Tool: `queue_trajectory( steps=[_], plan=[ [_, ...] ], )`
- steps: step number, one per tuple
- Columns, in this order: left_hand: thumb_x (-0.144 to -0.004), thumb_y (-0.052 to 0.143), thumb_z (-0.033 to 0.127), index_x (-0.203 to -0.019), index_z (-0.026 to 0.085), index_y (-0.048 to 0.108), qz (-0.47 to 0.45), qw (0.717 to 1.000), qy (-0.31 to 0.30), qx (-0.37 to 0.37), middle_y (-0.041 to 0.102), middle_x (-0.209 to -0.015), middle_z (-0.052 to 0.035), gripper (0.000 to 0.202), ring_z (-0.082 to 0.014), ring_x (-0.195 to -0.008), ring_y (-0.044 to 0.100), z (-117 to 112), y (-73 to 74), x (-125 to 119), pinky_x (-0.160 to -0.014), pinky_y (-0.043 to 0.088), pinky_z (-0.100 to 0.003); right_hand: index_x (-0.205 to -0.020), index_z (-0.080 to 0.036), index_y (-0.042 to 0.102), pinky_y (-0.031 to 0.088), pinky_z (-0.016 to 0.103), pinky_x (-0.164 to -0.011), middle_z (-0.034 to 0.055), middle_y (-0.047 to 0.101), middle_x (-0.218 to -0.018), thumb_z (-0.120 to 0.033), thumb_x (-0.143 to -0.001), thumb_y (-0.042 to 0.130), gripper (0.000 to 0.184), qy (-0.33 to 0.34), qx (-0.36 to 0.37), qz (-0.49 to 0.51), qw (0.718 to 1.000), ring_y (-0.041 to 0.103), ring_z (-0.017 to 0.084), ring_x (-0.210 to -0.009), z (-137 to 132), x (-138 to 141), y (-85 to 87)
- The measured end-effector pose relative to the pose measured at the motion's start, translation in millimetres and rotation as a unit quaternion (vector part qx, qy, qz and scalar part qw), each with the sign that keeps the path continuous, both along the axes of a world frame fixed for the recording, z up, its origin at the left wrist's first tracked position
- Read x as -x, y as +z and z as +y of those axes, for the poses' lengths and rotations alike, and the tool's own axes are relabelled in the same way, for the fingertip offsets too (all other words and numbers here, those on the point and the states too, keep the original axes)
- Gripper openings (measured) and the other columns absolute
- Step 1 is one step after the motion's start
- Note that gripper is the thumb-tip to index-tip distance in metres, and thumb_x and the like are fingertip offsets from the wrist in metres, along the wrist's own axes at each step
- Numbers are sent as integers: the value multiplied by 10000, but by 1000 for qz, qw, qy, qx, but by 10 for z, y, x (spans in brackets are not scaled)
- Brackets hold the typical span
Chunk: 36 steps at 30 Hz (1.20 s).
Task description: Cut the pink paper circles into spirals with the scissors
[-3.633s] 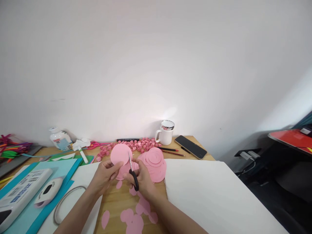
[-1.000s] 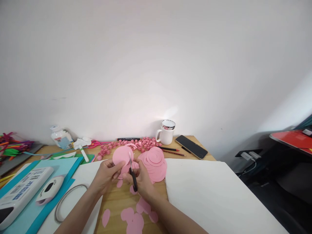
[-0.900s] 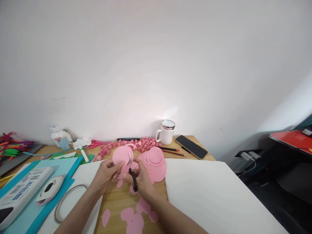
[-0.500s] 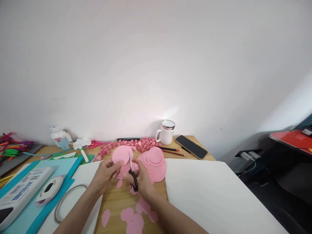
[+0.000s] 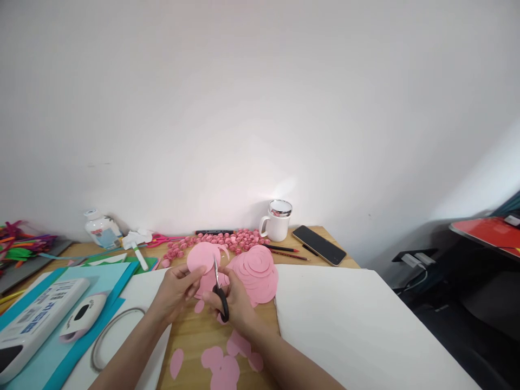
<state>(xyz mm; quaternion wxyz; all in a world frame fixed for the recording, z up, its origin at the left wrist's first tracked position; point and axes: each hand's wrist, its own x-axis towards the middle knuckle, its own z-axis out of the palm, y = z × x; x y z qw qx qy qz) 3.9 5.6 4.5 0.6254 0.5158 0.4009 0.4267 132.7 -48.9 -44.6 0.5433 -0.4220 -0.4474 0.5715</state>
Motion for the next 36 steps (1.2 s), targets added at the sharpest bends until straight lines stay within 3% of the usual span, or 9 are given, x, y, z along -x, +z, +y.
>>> queue_trajectory(
  steps=[9, 15, 19, 24, 31, 36],
  plan=[
    [-570, 762, 353, -494, 156, 479, 42, 999, -14, -15, 390, -322, 87, 353, -34, -315, 276, -19, 8, 0, -364, 192, -183, -1127, -188, 395, 289, 194, -489, -71, 508, -629, -285, -631, 773, 631, -26, -31, 39, 998, 422, 84, -556, 24, -49, 145],
    [-591, 750, 354, -510, 154, 487, 44, 999, -13, -25, 397, -338, 85, 340, -36, -333, 286, -13, -7, 7, -380, 191, -182, -1041, -181, 448, 217, 185, -439, -93, 427, -580, -284, -661, 752, 497, -16, -30, 40, 999, 320, 59, -495, 29, -54, 62],
    [-598, 746, 374, -514, 156, 482, 45, 999, -15, -23, 395, -336, 85, 352, -35, -332, 276, -2, -21, 8, -384, 186, -186, -1007, -164, 485, 237, 184, -431, -87, 423, -564, -289, -682, 734, 428, -6, -38, 32, 999, 340, 62, -489, 52, -54, -13],
    [-606, 738, 419, -528, 158, 488, 47, 999, -11, -25, 401, -337, 81, 370, -38, -331, 275, 3, -30, 6, -387, 182, -192, -1014, -142, 498, 291, 194, -431, -66, 491, -528, -333, -681, 727, 448, -17, -24, 3, 1000, 398, 80, -476, 67, -52, -27],
    [-628, 723, 437, -542, 159, 491, 42, 999, -10, -27, 393, -343, 82, 372, -36, -335, 265, 2, -11, 16, -389, 170, -190, -1004, -171, 500, 298, 203, -397, -90, 452, -461, -433, -684, 710, 464, -8, -24, 3, 1000, 396, 84, -409, 59, -58, -46],
    [-643, 717, 417, -546, 155, 497, 31, 999, -9, -28, 405, -348, 78, 355, -33, -332, 279, -3, 6, 11, -386, 174, -187, -998, -165, 487, 326, 199, -400, -98, 470, -442, -405, -699, 708, 442, -8, -30, 6, 999, 397, 79, -391, 46, -49, -54]
  ],
)
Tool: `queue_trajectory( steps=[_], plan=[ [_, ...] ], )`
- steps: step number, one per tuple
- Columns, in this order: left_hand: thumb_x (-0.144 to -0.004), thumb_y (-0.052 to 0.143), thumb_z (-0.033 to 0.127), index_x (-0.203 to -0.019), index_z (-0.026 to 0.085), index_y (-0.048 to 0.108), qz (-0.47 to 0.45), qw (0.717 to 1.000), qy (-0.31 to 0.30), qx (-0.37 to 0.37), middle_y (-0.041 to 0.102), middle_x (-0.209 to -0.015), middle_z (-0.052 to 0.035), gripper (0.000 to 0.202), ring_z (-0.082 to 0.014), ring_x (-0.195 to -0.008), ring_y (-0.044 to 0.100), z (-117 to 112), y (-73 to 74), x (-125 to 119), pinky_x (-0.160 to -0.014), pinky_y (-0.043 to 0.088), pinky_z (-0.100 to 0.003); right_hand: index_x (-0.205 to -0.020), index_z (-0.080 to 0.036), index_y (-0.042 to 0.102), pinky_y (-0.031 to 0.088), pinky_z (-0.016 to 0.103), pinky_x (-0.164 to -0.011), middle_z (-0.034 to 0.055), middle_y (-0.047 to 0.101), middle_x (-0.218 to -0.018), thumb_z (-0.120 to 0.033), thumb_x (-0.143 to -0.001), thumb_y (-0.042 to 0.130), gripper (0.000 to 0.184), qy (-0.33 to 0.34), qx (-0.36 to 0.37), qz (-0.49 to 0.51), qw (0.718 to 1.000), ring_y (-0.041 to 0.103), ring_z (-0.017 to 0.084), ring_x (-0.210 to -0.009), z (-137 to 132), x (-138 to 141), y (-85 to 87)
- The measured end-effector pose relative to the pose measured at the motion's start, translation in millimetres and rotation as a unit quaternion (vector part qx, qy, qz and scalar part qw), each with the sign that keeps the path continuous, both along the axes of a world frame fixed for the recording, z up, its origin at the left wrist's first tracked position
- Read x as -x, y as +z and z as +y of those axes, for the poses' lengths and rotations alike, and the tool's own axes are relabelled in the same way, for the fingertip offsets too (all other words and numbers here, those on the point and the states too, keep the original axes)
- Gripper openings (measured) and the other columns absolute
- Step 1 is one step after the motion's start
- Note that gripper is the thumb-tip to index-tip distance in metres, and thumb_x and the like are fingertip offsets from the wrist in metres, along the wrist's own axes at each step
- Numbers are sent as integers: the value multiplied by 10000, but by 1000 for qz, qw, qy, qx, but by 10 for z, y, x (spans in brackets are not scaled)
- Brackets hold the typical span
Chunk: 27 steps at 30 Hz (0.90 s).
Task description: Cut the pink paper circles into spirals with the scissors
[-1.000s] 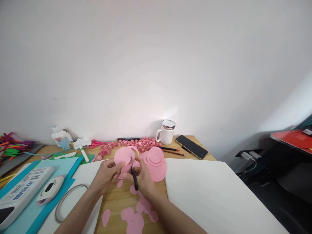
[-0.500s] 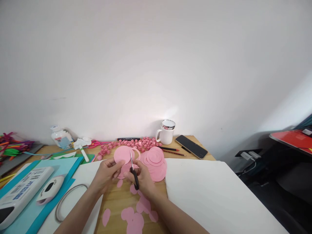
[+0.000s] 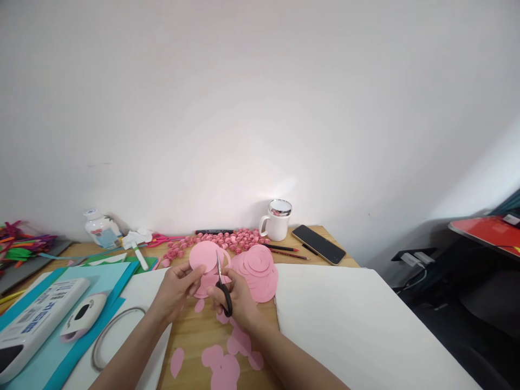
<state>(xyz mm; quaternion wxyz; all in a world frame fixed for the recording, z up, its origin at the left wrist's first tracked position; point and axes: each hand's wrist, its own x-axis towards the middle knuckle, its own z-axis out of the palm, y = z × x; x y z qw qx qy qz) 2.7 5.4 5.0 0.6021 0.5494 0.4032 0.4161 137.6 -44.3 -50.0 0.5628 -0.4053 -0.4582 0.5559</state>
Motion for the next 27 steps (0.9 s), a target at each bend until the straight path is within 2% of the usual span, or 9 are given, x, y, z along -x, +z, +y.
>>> queue_trajectory(
  steps=[3, 6, 11, 16, 20, 27],
  plan=[
    [-685, 684, 425, -556, 160, 487, -29, 999, -13, 10, 458, -389, 62, 354, -41, -332, 328, -8, 6, -10, -382, 212, -189, -974, -168, 473, 330, 195, -401, -102, 479, -432, -388, -710, 702, 413, 4, -4, 7, 1000, 388, 73, -381, -22, 15, 28],
    [-693, 673, 442, -590, 159, 518, -35, 999, -21, 21, 497, -415, 50, 339, -55, -325, 370, -14, 2, -23, -371, 229, -195, -1004, -165, 465, 315, 190, -389, -97, 496, -437, -401, -696, 707, 457, 16, 14, 2, 1000, 394, 75, -372, -48, 36, 84],
    [-616, 738, 408, -481, 154, 472, 1, 1000, 4, 20, 424, -344, 63, 392, -41, -324, 316, -20, -3, -25, -371, 216, -193, -960, -179, 462, 277, 185, -384, -82, 505, -484, -439, -634, 742, 502, 17, 39, -22, 999, 419, 86, -402, -63, 51, 158],
    [-575, 757, 396, -456, 155, 466, 28, 999, -9, 13, 412, -334, 64, 397, -42, -320, 309, -38, 17, -24, -367, 193, -193, -842, -195, 482, 306, 197, -460, -52, 502, -614, -397, -629, 764, 407, 5, -7, -15, 1000, 432, 95, -539, -64, 20, 232],
    [-577, 751, 410, -451, 163, 447, 28, 1000, -7, 8, 401, -338, 68, 411, -42, -325, 298, -51, 32, -27, -367, 194, -193, -738, -195, 477, 317, 216, -488, -47, 464, -597, -436, -626, 756, 385, 0, -23, -33, 999, 422, 112, -570, -71, 11, 299],
    [-585, 747, 392, -471, 161, 469, 21, 1000, -6, 4, 389, -335, 75, 380, -41, -330, 283, -38, 19, -16, -378, 189, -194, -785, -176, 535, 253, 213, -473, -55, 428, -606, -444, -660, 734, 357, 13, -28, -32, 999, 341, 87, -539, -63, 3, 224]
  ],
)
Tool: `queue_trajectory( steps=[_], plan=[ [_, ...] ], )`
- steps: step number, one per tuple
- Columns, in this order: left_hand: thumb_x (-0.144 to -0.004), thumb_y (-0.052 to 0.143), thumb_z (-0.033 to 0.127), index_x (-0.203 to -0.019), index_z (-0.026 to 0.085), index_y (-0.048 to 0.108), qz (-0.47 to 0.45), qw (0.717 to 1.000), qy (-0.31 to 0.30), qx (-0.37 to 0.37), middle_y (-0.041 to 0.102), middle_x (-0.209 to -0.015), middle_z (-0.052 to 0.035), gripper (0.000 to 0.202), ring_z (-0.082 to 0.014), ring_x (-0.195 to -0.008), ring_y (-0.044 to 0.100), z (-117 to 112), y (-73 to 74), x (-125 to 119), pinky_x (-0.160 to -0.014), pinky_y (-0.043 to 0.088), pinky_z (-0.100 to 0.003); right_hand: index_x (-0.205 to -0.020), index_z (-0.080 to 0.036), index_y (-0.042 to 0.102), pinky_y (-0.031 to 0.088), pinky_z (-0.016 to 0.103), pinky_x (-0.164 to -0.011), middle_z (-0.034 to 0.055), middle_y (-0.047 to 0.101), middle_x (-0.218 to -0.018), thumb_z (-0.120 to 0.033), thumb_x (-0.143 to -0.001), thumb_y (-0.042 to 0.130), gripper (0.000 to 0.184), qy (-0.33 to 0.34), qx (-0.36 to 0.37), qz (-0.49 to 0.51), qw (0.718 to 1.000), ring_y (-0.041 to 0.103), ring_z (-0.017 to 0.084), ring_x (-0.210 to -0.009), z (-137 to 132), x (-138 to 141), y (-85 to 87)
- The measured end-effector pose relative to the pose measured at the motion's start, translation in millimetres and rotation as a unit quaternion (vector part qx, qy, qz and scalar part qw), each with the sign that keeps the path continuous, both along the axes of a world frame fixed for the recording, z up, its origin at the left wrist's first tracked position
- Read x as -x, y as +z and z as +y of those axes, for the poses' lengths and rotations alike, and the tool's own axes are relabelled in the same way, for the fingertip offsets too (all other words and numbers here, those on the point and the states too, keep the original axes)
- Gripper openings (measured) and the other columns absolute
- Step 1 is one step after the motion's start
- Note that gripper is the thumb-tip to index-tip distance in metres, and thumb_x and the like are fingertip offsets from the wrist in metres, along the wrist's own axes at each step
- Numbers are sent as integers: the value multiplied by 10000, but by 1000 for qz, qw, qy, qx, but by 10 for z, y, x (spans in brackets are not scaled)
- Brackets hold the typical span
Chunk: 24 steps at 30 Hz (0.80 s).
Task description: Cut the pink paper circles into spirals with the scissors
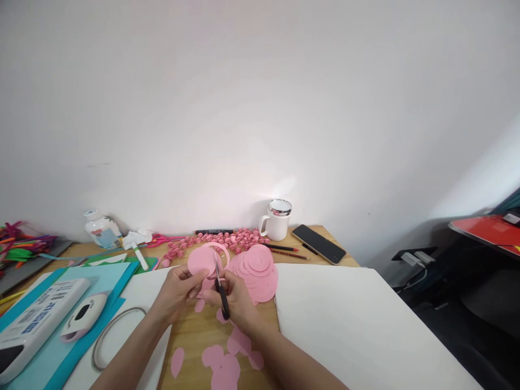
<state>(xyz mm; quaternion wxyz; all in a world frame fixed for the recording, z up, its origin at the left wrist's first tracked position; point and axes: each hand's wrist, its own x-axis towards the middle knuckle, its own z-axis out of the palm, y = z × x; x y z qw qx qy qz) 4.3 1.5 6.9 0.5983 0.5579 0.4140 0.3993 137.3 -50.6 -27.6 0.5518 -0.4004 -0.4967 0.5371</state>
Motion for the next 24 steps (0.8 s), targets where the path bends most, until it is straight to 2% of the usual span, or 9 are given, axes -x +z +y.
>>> queue_trajectory(
  steps=[7, 17, 21, 24],
  plan=[
    [-595, 742, 392, -480, 164, 463, 0, 1000, 4, -7, 389, -340, 75, 377, -43, -344, 286, 11, 9, 9, -392, 187, -198, -920, -167, 562, 256, 202, -443, -74, 422, -538, -426, -668, 726, 397, 2, 22, 17, 1000, 349, 78, -482, 10, 7, -36],
    [-627, 730, 387, -506, 156, 482, -27, 1000, 8, -10, 406, -356, 72, 361, -34, -343, 283, 29, -16, 13, -388, 181, -187, -985, -148, 561, 292, 184, -390, -70, 511, -473, -393, -705, 688, 393, -2, 39, 13, 999, 389, 68, -388, 16, 20, -99],
    [-670, 700, 421, -565, 157, 502, -62, 998, 6, 3, 438, -405, 73, 346, -30, -328, 294, 36, -20, 1, -369, 176, -185, -1012, -145, 546, 285, 179, -371, -82, 499, -451, -402, -707, 693, 425, 12, 46, 36, 998, 383, 65, -365, 14, 33, -133],
    [-657, 714, 407, -555, 149, 511, -53, 999, 9, 1, 420, -384, 79, 344, -26, -327, 281, 38, -38, -2, -371, 172, -183, -980, -149, 540, 282, 185, -372, -85, 488, -449, -413, -704, 697, 413, 25, 49, 34, 998, 375, 65, -362, 12, 54, -133]
  ],
)
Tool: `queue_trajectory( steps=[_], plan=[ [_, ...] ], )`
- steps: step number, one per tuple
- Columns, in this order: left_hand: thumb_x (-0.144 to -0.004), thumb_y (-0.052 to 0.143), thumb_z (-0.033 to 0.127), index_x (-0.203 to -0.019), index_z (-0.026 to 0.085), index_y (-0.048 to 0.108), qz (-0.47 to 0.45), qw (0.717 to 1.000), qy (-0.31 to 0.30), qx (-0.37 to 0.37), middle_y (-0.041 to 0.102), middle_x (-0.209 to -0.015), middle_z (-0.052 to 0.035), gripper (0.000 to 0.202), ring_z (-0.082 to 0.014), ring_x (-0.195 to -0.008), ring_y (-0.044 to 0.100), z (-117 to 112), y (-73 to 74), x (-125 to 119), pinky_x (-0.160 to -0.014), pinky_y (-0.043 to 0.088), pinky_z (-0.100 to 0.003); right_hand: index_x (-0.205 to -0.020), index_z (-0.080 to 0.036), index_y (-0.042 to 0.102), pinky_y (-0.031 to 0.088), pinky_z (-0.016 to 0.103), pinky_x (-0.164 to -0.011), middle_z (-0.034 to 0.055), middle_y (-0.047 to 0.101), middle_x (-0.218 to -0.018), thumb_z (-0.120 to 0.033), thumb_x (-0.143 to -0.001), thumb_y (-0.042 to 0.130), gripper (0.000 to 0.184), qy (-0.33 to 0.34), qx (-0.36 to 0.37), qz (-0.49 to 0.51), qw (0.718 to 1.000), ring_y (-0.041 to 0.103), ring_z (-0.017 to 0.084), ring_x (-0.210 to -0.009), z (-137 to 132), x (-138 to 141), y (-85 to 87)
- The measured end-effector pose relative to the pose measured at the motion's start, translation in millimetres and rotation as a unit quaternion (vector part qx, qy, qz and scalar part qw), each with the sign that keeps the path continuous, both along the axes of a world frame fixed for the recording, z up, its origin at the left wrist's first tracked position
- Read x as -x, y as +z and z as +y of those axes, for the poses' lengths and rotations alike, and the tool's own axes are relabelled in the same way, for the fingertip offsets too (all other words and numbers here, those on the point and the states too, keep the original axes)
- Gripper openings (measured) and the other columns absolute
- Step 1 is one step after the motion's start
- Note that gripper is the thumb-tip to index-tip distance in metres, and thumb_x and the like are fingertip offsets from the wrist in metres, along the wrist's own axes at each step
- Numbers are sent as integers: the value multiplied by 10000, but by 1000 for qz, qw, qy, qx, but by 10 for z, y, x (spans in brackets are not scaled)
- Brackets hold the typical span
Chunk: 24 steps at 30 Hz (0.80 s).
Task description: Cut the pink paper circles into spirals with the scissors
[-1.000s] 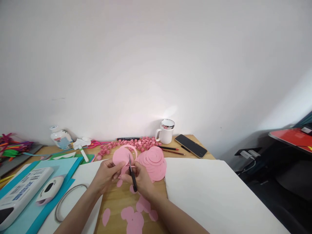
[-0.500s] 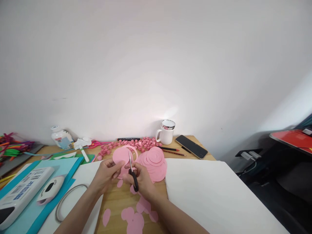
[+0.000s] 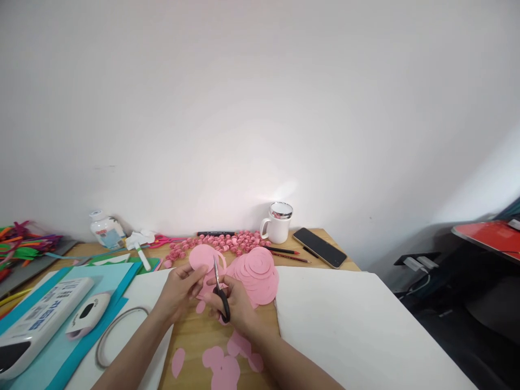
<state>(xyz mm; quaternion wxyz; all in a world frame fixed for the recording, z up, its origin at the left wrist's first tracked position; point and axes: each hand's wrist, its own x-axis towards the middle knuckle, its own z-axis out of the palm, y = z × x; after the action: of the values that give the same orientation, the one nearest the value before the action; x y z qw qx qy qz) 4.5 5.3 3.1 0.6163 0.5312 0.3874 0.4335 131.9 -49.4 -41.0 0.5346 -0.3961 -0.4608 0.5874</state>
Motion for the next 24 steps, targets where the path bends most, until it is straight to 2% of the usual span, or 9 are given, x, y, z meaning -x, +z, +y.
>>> queue_trajectory(
  steps=[6, 12, 19, 24],
  plan=[
    [-592, 751, 385, -488, 154, 483, 47, 999, -7, -7, 407, -342, 74, 368, -38, -328, 291, -29, -13, -6, -363, 181, -188, -764, -179, 488, 280, 197, -449, -55, 491, -587, -393, -624, 760, 374, -44, -28, -33, 998, 407, 81, -513, 16, -23, 60],
    [-588, 747, 368, -462, 158, 454, 59, 998, -14, -16, 407, -338, 75, 382, -39, -328, 303, -35, 4, -19, -364, 196, -187, -732, -175, 477, 269, 211, -495, -52, 468, -617, -386, -614, 755, 368, -39, -42, -34, 998, 380, 89, -563, 13, -77, 121],
    [-613, 736, 347, -514, 146, 510, 52, 998, -14, -25, 397, -356, 84, 318, -36, -343, 296, -10, -51, -12, -369, 196, -183, -853, -163, 535, 219, 205, -472, -75, 415, -581, -348, -649, 734, 340, -40, -31, -18, 999, 328, 67, -511, 18, -72, 61],
    [-619, 743, 328, -532, 142, 509, 35, 999, -19, -31, 405, -369, 84, 310, -33, -352, 293, 33, -101, 21, -375, 186, -180, -892, -160, 554, 244, 197, -446, -76, 449, -521, -323, -681, 710, 309, -39, -21, -21, 999, 379, 76, -477, 30, -81, -9]
  ],
)
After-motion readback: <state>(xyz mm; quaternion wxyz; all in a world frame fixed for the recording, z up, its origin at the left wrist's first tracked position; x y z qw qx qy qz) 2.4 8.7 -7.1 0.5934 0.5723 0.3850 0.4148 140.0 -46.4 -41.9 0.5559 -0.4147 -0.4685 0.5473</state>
